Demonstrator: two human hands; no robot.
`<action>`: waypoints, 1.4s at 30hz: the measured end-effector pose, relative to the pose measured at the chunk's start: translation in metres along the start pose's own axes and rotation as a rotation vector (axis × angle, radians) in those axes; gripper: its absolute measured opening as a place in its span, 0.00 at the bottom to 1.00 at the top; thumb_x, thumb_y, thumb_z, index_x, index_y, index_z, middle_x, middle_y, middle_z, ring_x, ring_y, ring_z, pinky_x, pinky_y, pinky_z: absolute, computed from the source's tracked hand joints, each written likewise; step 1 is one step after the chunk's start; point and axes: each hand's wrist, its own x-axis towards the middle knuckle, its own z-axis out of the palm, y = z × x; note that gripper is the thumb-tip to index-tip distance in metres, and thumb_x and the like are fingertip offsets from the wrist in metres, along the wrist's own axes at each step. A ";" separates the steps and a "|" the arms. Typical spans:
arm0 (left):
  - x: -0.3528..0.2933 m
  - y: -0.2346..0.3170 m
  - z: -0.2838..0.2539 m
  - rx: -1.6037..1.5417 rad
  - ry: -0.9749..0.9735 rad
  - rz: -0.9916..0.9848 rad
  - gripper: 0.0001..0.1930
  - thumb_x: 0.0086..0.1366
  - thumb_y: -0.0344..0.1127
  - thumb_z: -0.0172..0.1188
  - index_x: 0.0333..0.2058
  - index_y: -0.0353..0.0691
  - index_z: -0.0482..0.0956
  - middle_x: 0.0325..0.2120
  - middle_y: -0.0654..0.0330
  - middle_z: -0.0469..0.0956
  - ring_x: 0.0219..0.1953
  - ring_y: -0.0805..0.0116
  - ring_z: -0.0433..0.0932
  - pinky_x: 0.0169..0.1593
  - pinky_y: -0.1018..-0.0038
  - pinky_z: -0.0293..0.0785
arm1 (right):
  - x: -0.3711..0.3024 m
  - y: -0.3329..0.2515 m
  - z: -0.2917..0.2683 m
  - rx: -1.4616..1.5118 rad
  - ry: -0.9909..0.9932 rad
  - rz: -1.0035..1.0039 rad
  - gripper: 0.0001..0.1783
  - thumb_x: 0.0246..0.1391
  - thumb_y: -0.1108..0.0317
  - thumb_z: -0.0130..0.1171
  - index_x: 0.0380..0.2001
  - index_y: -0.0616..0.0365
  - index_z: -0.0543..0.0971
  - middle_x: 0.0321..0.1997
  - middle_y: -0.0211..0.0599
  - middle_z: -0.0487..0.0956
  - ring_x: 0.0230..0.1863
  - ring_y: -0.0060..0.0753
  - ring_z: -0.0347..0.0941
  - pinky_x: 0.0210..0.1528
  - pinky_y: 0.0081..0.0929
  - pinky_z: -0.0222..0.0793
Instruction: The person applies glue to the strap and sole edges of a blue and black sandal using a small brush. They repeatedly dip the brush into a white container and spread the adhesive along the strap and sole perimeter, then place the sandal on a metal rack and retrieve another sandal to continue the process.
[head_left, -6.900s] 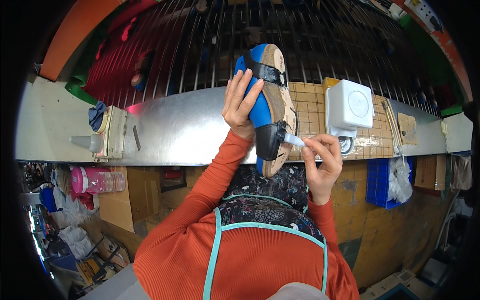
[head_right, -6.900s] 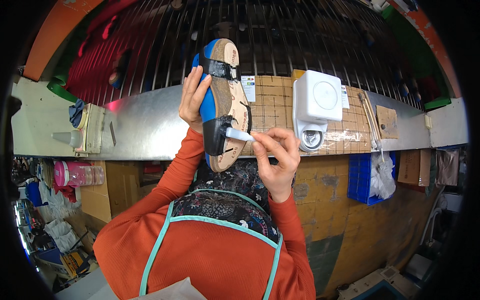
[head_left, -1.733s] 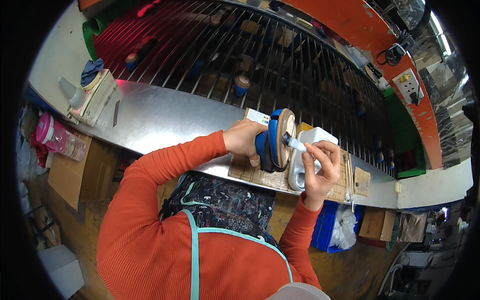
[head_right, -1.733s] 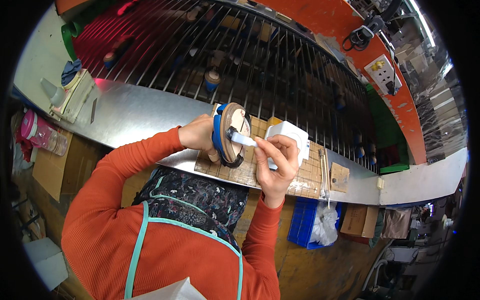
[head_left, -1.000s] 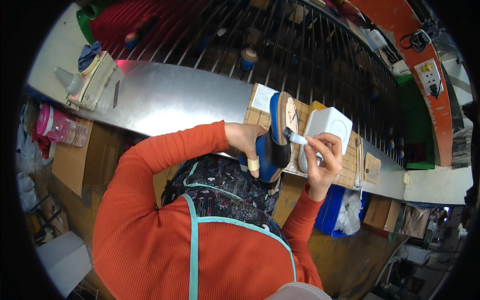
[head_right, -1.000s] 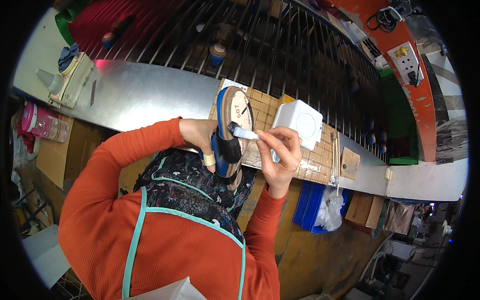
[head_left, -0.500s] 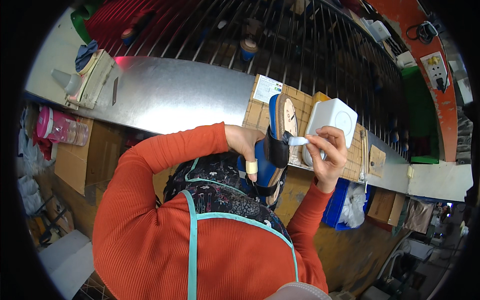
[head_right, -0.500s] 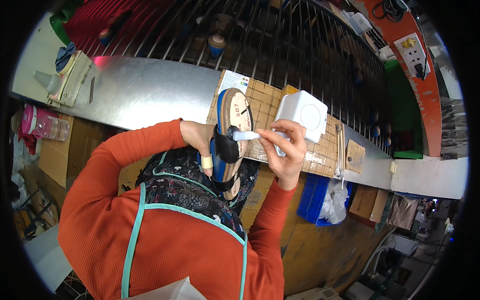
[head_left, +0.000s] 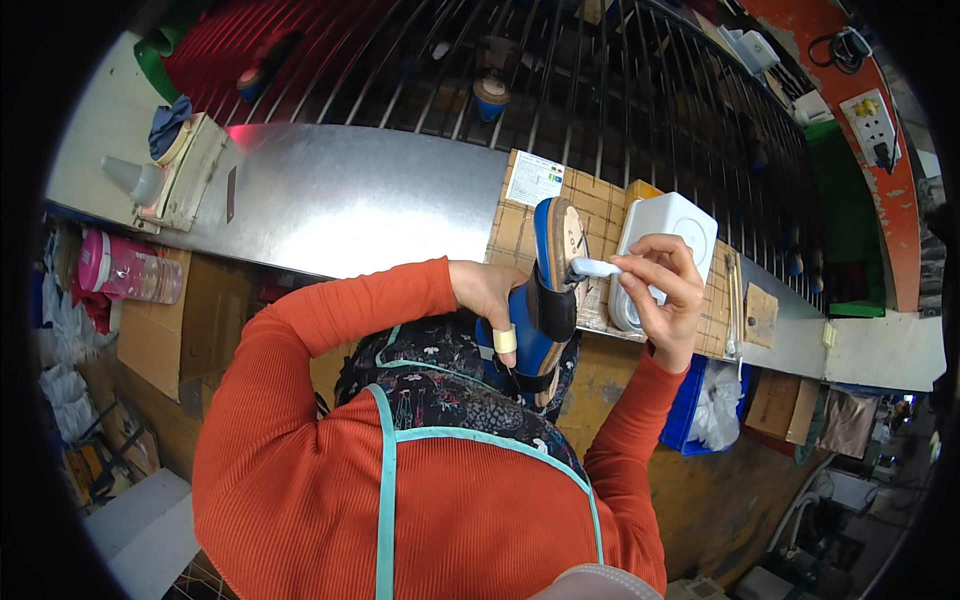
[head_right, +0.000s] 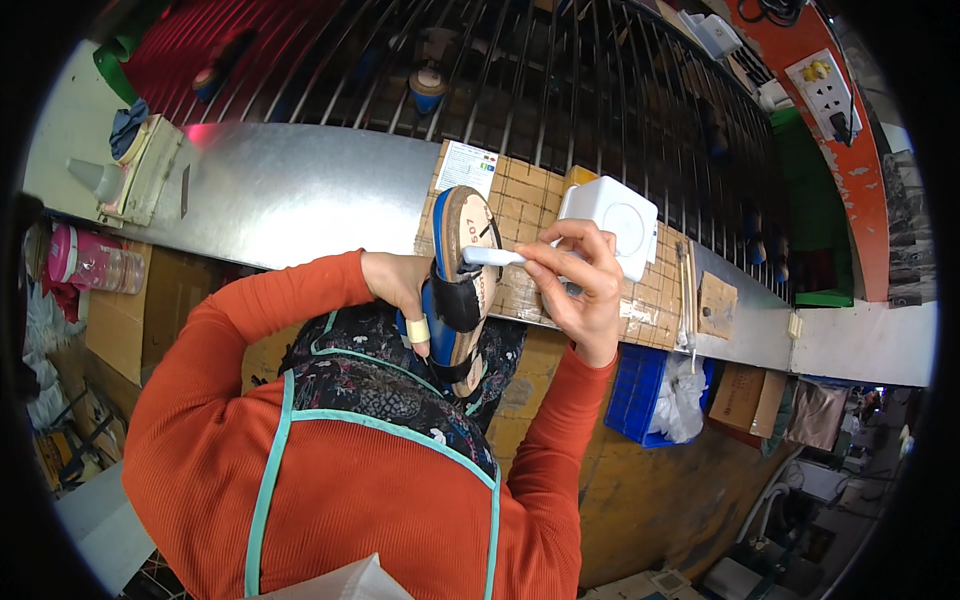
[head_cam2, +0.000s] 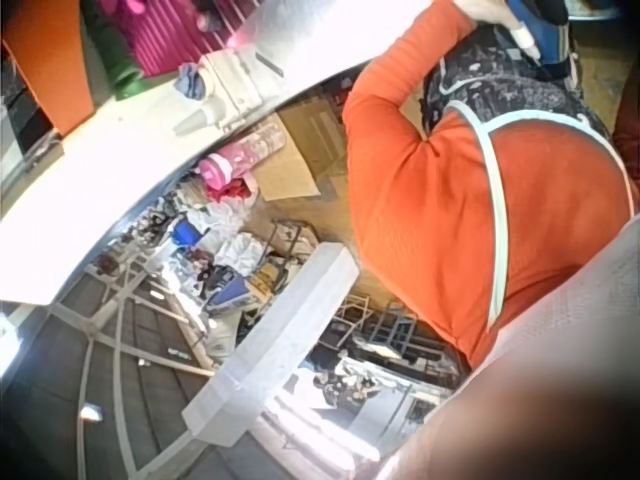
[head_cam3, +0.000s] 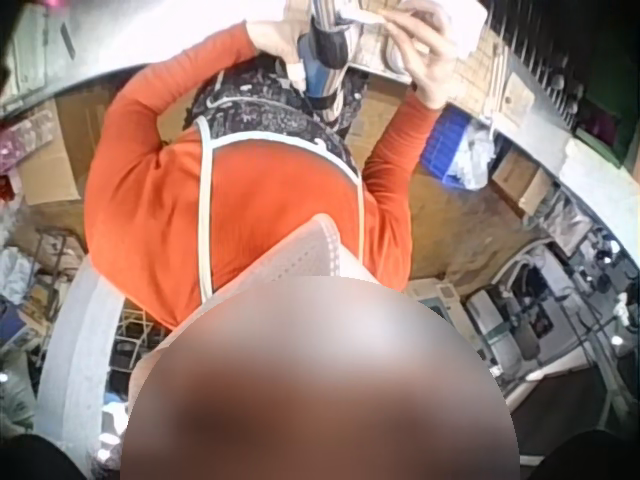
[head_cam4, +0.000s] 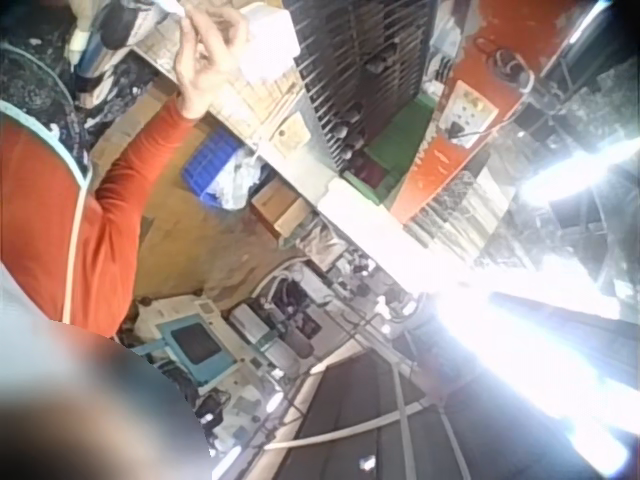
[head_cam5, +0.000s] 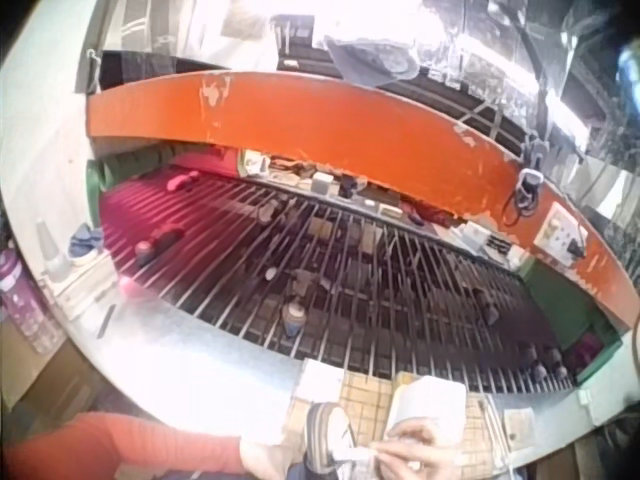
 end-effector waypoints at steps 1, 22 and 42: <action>0.000 0.000 0.000 0.021 0.016 0.003 0.39 0.35 0.23 0.79 0.50 0.31 0.73 0.44 0.50 0.80 0.46 0.63 0.80 0.51 0.68 0.77 | 0.001 0.000 0.002 -0.013 0.017 -0.007 0.13 0.39 0.76 0.68 0.33 0.53 0.87 0.36 0.31 0.77 0.29 0.21 0.67 0.39 0.22 0.59; 0.003 -0.003 -0.007 0.187 0.013 0.187 0.40 0.31 0.29 0.82 0.49 0.35 0.76 0.44 0.56 0.80 0.49 0.65 0.76 0.55 0.71 0.72 | 0.007 -0.002 0.009 0.199 -0.098 -0.017 0.10 0.44 0.75 0.68 0.33 0.53 0.87 0.33 0.29 0.77 0.29 0.23 0.68 0.32 0.21 0.65; 0.007 0.026 -0.023 0.351 0.783 1.146 0.34 0.48 0.42 0.75 0.53 0.40 0.72 0.56 0.42 0.71 0.58 0.51 0.72 0.60 0.61 0.69 | -0.071 -0.048 0.019 0.013 0.536 0.261 0.09 0.47 0.79 0.64 0.35 0.62 0.81 0.34 0.36 0.74 0.32 0.27 0.69 0.34 0.20 0.66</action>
